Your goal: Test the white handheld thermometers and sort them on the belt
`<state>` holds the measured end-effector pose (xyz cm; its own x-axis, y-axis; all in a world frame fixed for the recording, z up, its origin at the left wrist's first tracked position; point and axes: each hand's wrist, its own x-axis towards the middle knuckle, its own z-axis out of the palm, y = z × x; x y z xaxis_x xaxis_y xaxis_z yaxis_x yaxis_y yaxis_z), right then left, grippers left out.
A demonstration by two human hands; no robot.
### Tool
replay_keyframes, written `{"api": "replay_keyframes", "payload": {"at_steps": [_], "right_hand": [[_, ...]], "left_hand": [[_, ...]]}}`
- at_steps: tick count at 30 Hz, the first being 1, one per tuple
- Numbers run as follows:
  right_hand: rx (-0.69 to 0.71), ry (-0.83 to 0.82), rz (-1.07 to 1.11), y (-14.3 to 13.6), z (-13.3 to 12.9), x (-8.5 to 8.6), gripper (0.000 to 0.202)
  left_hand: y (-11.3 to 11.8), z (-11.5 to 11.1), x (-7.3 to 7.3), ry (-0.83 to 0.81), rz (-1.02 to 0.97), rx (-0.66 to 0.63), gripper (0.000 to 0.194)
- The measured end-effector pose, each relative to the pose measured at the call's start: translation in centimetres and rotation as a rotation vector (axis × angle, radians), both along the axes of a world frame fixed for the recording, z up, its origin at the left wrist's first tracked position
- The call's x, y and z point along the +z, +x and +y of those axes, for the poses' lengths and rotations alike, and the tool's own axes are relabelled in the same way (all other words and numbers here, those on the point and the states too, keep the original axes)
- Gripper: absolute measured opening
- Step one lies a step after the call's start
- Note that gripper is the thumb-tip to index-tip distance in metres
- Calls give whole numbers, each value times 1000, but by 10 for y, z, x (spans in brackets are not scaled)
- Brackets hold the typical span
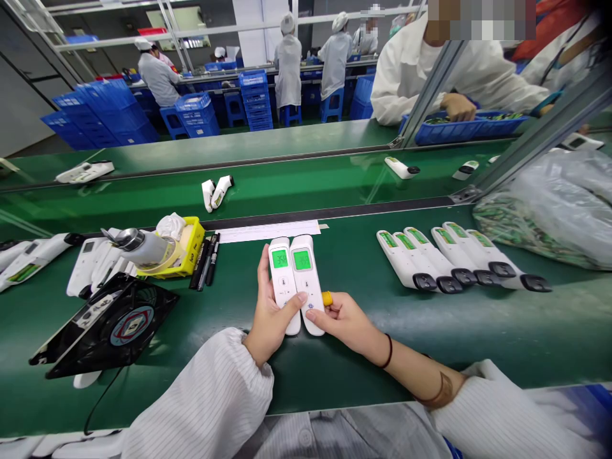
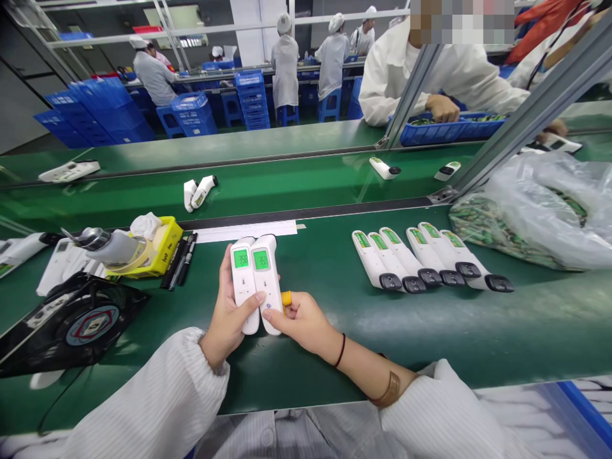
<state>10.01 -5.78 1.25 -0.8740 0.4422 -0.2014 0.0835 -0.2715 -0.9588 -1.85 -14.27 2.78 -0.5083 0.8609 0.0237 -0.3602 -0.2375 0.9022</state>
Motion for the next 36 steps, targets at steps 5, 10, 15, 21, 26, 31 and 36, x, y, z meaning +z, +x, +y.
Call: {"api": "replay_keyframes", "payload": {"at_steps": [5, 10, 15, 21, 26, 31, 36], "right_hand": [[3, -22, 56, -2, -4, 2, 44], [71, 222, -26, -2, 1, 3, 45], [198, 122, -101, -4, 0, -4, 44], [165, 101, -117, -7, -3, -6, 45], [149, 102, -94, -7, -4, -7, 47], [116, 114, -118, -8, -6, -7, 49], [107, 99, -124, -7, -7, -7, 50]], "left_hand": [[2, 0, 1, 8, -11, 14, 92], [1, 0, -5, 5, 30, 51, 93], [3, -1, -8, 4, 107, 68, 91], [6, -1, -2, -1, 188, 42, 90], [6, 0, -2, -8, 192, 51, 90], [6, 0, -4, -19, 163, 36, 91], [7, -1, -3, -7, 156, 31, 90]]}}
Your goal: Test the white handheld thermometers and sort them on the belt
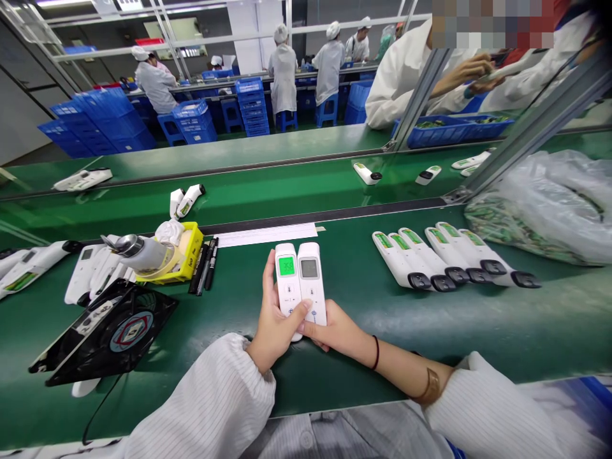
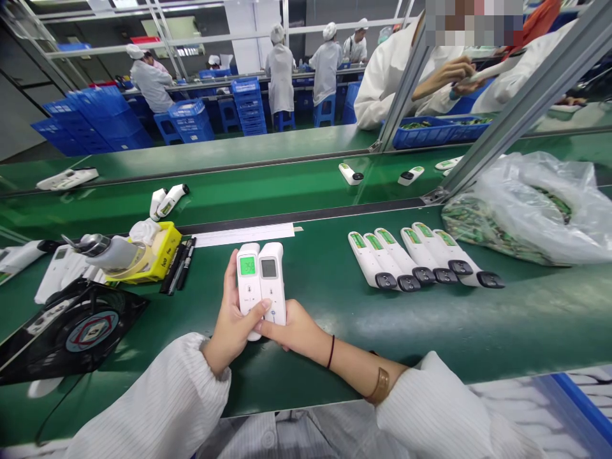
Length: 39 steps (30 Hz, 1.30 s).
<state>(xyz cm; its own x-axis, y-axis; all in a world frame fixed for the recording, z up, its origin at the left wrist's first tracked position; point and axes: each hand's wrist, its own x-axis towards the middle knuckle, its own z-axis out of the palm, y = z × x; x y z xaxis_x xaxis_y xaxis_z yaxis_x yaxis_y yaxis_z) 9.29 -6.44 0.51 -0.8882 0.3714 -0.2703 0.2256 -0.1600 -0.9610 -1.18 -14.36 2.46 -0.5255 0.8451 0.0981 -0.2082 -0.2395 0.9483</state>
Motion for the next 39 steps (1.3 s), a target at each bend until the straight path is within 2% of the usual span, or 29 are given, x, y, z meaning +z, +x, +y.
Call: {"api": "replay_keyframes", "payload": {"at_steps": [3, 6, 12, 17, 21, 24, 29, 33, 39], "right_hand": [[-14, -29, 39, 0, 2, 1, 49], [-29, -80, 104, 1, 4, 3, 47], [-49, -136, 224, 4, 3, 7, 45], [25, -113, 145, 1, 7, 5, 46], [-29, -61, 133, 1, 9, 3, 46], [-14, -46, 189, 3, 9, 4, 43], [-55, -93, 261, 5, 3, 9, 52], [-86, -131, 253, 4, 1, 5, 54], [-72, 0, 126, 3, 7, 2, 51]], "left_hand": [[-1, -2, 1, 5, -29, -51, 88], [-4, -5, 2, 8, -45, -130, 73], [-7, -7, 0, 48, 169, -118, 62], [-7, -8, 1, -13, 159, -97, 65], [-5, -7, 3, 8, 185, -95, 63], [-4, -8, 3, 19, 211, -98, 62], [-3, -8, 2, 19, 225, -125, 61], [-5, -7, 0, 46, 228, -147, 60], [-7, -6, 3, 38, 215, -152, 62]]}}
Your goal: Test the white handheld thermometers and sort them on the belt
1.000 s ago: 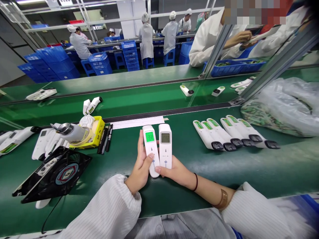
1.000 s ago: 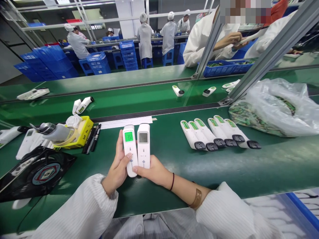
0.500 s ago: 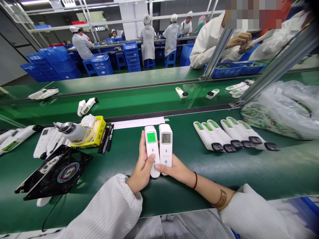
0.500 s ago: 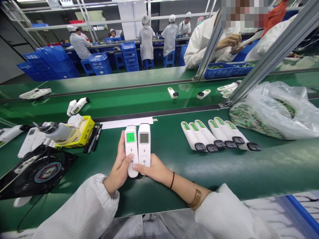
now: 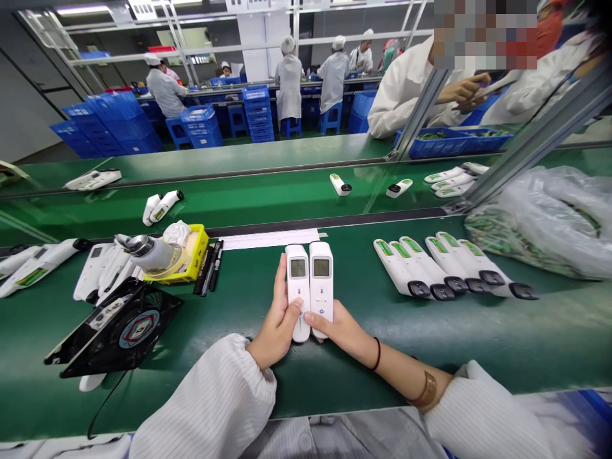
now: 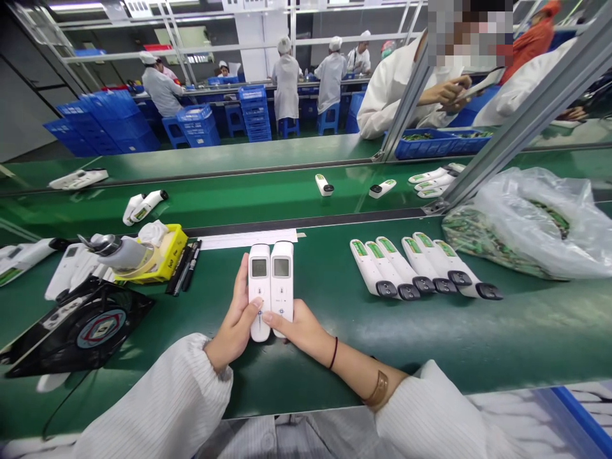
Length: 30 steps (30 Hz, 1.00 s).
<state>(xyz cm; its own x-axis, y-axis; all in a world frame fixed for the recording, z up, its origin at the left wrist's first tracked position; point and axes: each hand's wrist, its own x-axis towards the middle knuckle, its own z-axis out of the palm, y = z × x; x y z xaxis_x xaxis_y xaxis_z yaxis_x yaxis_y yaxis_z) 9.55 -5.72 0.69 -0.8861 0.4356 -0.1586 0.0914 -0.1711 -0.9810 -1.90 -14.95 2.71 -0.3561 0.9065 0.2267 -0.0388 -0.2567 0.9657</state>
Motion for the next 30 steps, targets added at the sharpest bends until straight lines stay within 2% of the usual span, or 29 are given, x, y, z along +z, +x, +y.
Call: {"api": "replay_keyframes", "payload": {"at_steps": [5, 10, 14, 17, 20, 24, 30], "right_hand": [[-23, 73, -27, 2, 2, 7, 52], [-189, 194, -71, 7, 20, 18, 45], [-269, 403, -305, 1, 75, 39, 39], [-235, 697, -583, -17, 136, 58, 31], [-275, 834, -732, -43, 197, 68, 26], [-344, 928, -877, -78, 256, 62, 24], [-349, 1057, -934, -117, 293, 42, 33]], "left_hand": [[-2, 0, 1, -3, -71, 11, 62], [-11, 3, 6, 87, -234, -86, 65], [-23, 9, 23, 143, -243, -78, 63], [-31, 17, 40, 146, -212, -105, 63], [-41, 31, 51, 162, -197, -119, 63], [-56, 57, 54, 165, -191, -102, 65], [-74, 101, 44, 77, -163, -64, 70]]}}
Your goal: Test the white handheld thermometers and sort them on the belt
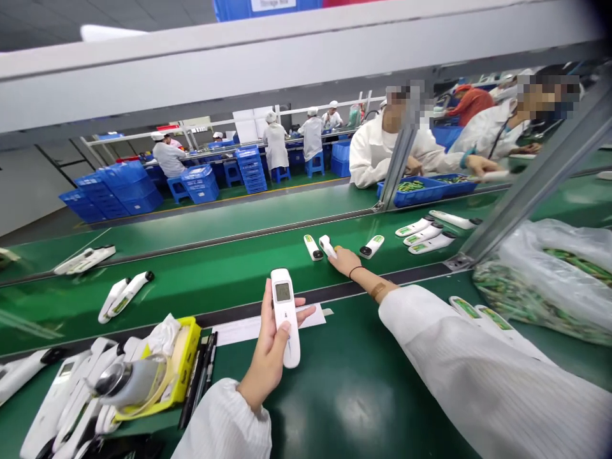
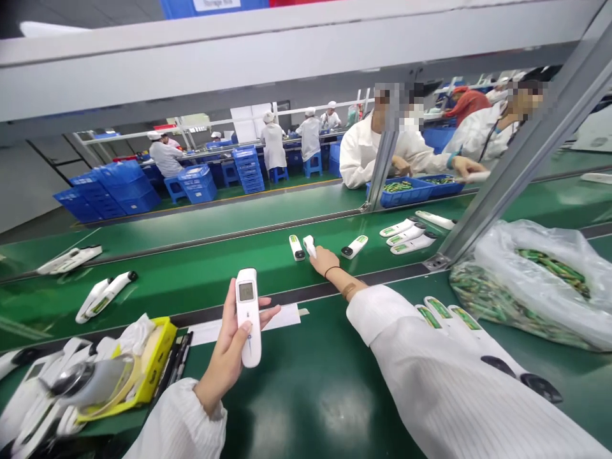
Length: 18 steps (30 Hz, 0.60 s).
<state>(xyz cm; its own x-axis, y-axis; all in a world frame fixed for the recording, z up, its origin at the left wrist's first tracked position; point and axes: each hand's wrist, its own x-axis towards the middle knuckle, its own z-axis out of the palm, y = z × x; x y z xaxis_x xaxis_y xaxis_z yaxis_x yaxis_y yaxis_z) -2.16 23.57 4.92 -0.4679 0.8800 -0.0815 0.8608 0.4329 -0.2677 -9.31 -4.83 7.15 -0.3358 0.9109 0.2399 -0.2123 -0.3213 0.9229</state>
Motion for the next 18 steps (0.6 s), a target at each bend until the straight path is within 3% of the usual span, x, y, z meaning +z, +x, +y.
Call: {"api": "replay_keyframes", "payload": {"at_steps": [2, 6, 9, 12, 15, 18], "right_hand": [[44, 48, -18, -5, 7, -2, 36], [75, 212, -103, 1, 15, -3, 33], [78, 283, -211, 12, 18, -5, 25], [78, 312, -297, 23, 21, -5, 23], [174, 329, -328, 35, 15, 1, 22], [356, 345, -324, 52, -15, 13, 27]], "left_hand": [[-12, 18, -7, -74, 119, 25, 68], [-61, 66, -26, -416, 633, 203, 66], [-105, 103, -38, -515, 808, 277, 61], [-133, 128, -47, -562, 1024, 327, 52], [-137, 142, -50, -560, 1207, 402, 49], [-120, 157, -50, -476, 1369, 425, 48]]}}
